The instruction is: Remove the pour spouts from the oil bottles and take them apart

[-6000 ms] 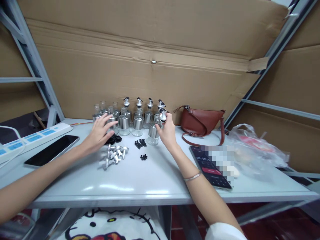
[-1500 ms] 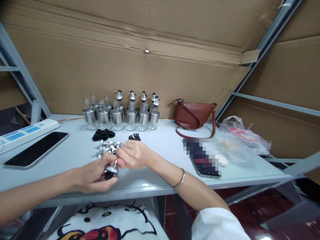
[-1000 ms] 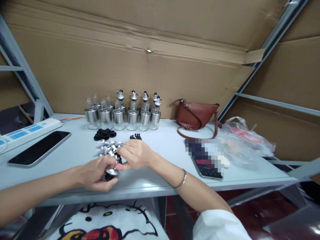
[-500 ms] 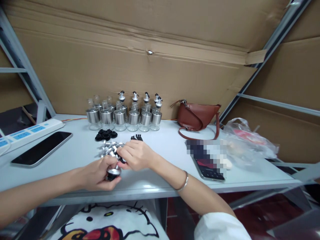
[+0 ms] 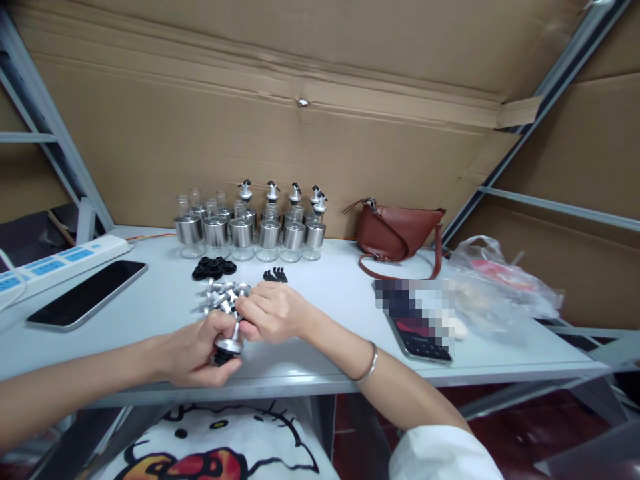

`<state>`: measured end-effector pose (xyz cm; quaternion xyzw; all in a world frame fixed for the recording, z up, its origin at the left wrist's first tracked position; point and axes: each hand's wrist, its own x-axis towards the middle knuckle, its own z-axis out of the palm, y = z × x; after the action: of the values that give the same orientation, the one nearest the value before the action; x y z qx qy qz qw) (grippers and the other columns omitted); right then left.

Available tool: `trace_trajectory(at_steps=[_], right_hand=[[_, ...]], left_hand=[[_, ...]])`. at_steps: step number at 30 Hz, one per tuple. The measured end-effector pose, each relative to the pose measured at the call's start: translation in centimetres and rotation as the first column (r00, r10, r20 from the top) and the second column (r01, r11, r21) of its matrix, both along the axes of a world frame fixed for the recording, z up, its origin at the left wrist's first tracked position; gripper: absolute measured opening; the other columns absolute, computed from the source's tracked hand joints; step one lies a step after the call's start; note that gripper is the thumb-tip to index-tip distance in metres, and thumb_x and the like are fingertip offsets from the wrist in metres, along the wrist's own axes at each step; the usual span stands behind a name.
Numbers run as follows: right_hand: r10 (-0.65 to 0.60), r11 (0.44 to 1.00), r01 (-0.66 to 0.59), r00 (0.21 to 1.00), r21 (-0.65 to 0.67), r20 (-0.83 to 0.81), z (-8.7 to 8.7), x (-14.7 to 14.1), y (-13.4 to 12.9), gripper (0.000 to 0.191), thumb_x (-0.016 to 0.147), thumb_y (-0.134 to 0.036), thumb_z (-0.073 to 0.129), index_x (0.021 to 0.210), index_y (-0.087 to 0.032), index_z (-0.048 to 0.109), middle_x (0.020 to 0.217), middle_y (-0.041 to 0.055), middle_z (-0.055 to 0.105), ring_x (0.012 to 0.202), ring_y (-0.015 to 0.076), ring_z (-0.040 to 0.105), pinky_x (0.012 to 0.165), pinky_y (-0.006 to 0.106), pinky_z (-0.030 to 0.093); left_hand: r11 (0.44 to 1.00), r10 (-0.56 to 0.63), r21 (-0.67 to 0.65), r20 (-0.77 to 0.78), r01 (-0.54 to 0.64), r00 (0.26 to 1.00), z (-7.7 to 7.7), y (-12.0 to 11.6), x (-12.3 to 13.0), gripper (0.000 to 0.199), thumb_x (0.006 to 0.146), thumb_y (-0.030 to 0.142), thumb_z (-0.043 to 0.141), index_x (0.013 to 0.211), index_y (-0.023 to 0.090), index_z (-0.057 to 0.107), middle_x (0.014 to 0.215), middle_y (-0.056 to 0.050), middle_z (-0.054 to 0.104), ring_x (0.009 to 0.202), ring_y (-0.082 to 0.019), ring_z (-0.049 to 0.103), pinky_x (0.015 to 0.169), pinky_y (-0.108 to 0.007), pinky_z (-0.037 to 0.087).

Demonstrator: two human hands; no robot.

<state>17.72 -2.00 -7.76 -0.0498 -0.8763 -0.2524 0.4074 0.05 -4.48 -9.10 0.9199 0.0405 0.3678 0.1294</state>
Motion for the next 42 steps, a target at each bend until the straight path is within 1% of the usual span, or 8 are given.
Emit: trace_trajectory(at_steps=[9, 14, 16, 19, 24, 31, 35, 42], right_hand=[[0.064, 0.998, -0.064, 0.998, -0.02, -0.008, 0.0, -0.2, -0.2, 0.052, 0.099, -0.027, 0.014, 0.067, -0.015, 0.054, 0.048, 0.0007, 0.043, 0.044, 0.0135, 0.04, 0.045, 0.028, 0.037], [0.154, 0.957, -0.213, 0.948, -0.198, -0.279, -0.2, 0.3, -0.3, 0.043, 0.099, -0.023, 0.017, 0.073, -0.017, 0.05, 0.05, -0.0005, 0.045, 0.044, 0.0115, 0.043, 0.044, 0.024, 0.037], [0.101, 0.944, -0.197, 0.937, -0.266, -0.334, 0.0, 1.0, 0.0, 0.04, 0.099, -0.025, 0.019, 0.073, -0.018, 0.049, 0.052, -0.0006, 0.048, 0.045, 0.0108, 0.044, 0.046, 0.023, 0.037], [-0.168, 0.927, 0.031, 0.925, -0.373, -0.341, 0.6, 2.2, 1.0, 0.037, 0.098, -0.026, 0.024, 0.073, -0.018, 0.049, 0.055, -0.0011, 0.05, 0.046, 0.0097, 0.045, 0.049, 0.021, 0.037], [-0.479, 0.737, 0.333, 0.871, -0.588, -0.107, 1.3, 4.2, 3.6, 0.026, 0.092, -0.027, 0.039, 0.071, -0.018, 0.051, 0.055, -0.0034, 0.048, 0.047, 0.0087, 0.044, 0.05, 0.019, 0.034], [-0.588, 0.401, 0.631, 0.733, -0.664, 0.341, 0.7, 6.2, 6.1, 0.014, 0.085, -0.013, 0.051, 0.078, -0.014, 0.063, 0.076, 0.0055, 0.066, 0.068, 0.0143, 0.058, 0.066, 0.022, 0.04], [-0.595, 0.34, 0.69, 0.684, -0.639, 0.422, 0.0, 6.9, 6.8, 0.018, 0.076, -0.001, 0.052, 0.076, -0.012, 0.066, 0.078, 0.0085, 0.068, 0.071, 0.0169, 0.06, 0.066, 0.024, 0.04], [-0.527, 0.297, 0.706, 0.683, -0.643, 0.506, -1.1, 6.9, 7.3, 0.013, 0.071, -0.005, 0.064, 0.08, -0.012, 0.069, 0.083, 0.0092, 0.07, 0.077, 0.0192, 0.062, 0.071, 0.025, 0.044]], left_hand=[[0.999, -0.04, -0.037, -0.001, 0.04, 0.999, -0.1, 0.0, -0.2, 0.024, 0.079, 0.016, 0.041, 0.091, 0.023, 0.022, 0.068, 0.008, 0.027, 0.045, -0.006, 0.023, 0.038, -0.019, 0.022], [0.966, -0.25, -0.069, 0.009, 0.25, 0.968, 0.2, 0.0, -0.2, 0.03, 0.069, 0.009, 0.04, 0.085, 0.024, 0.02, 0.064, 0.006, 0.028, 0.053, -0.011, 0.03, 0.047, -0.023, 0.03], [0.96, -0.264, -0.074, 0.075, 0.27, 0.962, 0.1, 0.3, -0.3, 0.031, 0.067, 0.008, 0.042, 0.084, 0.024, 0.02, 0.064, 0.006, 0.027, 0.055, -0.012, 0.031, 0.05, -0.024, 0.033], [0.982, -0.179, -0.039, 0.158, 0.187, 0.971, -0.2, 1.1, -0.5, 0.032, 0.068, 0.01, 0.047, 0.081, 0.024, 0.021, 0.061, 0.007, 0.026, 0.053, -0.011, 0.029, 0.051, -0.024, 0.035], [0.992, -0.024, 0.128, -0.001, 0.024, 1.0, 0.4, 2.2, -0.9, 0.024, 0.075, 0.014, 0.048, 0.076, 0.023, 0.026, 0.058, 0.007, 0.036, 0.051, -0.011, 0.035, 0.054, -0.024, 0.038], [0.949, 0.088, 0.308, -0.075, -0.061, 0.993, 1.3, 2.4, -1.1, 0.02, 0.081, 0.017, 0.043, 0.069, 0.023, 0.028, 0.054, 0.005, 0.041, 0.047, -0.012, 0.037, 0.053, -0.024, 0.039], [0.937, 0.097, 0.342, -0.076, -0.065, 0.992, 1.1, 2.3, -1.0, 0.019, 0.082, 0.017, 0.041, 0.068, 0.022, 0.029, 0.053, 0.005, 0.042, 0.046, -0.013, 0.038, 0.052, -0.024, 0.039], [0.918, 0.109, 0.391, -0.087, -0.066, 0.99, 1.2, 2.3, -1.1, 0.019, 0.083, 0.018, 0.041, 0.068, 0.023, 0.031, 0.051, 0.005, 0.042, 0.045, -0.014, 0.038, 0.051, -0.025, 0.038]])
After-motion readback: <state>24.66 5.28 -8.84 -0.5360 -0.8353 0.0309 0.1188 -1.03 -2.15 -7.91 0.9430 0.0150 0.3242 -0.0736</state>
